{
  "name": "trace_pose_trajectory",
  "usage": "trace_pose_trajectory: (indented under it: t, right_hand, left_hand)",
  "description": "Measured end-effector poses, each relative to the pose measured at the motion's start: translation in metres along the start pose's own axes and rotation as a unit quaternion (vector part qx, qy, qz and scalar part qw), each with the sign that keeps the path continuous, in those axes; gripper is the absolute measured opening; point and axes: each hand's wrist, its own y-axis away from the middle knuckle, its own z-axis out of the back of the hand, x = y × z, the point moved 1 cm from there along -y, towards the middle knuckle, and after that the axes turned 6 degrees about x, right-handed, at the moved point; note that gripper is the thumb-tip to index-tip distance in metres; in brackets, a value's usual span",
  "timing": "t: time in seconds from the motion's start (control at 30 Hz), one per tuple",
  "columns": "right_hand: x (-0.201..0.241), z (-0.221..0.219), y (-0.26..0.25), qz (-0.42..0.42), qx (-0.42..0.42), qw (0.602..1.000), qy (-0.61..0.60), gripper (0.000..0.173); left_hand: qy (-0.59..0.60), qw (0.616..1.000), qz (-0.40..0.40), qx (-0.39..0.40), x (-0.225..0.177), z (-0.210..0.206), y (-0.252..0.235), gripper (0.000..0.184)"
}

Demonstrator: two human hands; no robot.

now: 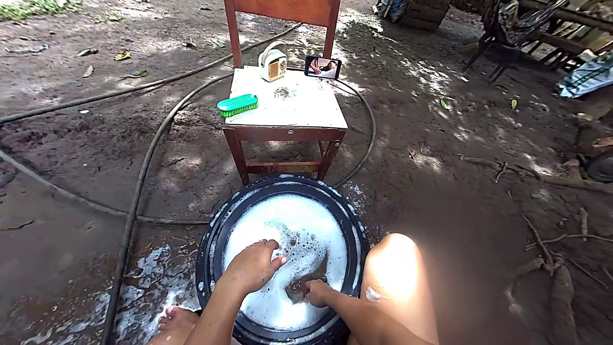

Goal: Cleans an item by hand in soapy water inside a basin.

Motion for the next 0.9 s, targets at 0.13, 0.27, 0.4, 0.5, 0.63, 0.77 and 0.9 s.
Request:
trace_pose_trajectory:
  t: [0.13, 0.27, 0.4, 0.5, 0.63, 0.77, 0.9]
  right_hand:
    - [-0.006, -0.006, -0.011, -0.169, 0.028, 0.984, -0.050, 0.049]
    - [-0.010, -0.011, -0.009, -0.163, 0.037, 0.986, -0.008, 0.046]
    - [-0.013, -0.008, -0.013, -0.139, 0.026, 0.990, -0.021, 0.048]
    - [-0.016, -0.006, -0.014, -0.147, 0.021, 0.989, -0.024, 0.050]
    - [-0.016, -0.007, -0.014, -0.157, 0.028, 0.987, -0.020, 0.051]
    - [-0.015, -0.007, -0.014, -0.166, 0.032, 0.986, -0.016, 0.051]
    - [-0.015, -0.005, -0.014, -0.166, 0.022, 0.986, -0.023, 0.050]
  left_hand:
    - [-0.007, 1.000, 0.002, 0.005, -0.004, -0.002, -0.001, 0.057]
    - [-0.003, 1.000, 0.000, 0.004, -0.002, -0.005, 0.000, 0.057]
    - [0.001, 1.000, 0.003, 0.002, 0.001, -0.006, 0.002, 0.057]
    - [0.004, 1.000, 0.009, 0.003, 0.002, -0.005, 0.004, 0.058]
    - [0.002, 1.000, 0.010, 0.004, 0.002, -0.005, 0.006, 0.058]
    - [0.000, 1.000, 0.006, 0.006, 0.001, -0.006, 0.005, 0.058]
    - [0.000, 1.000, 0.006, 0.009, -0.001, -0.006, 0.004, 0.056]
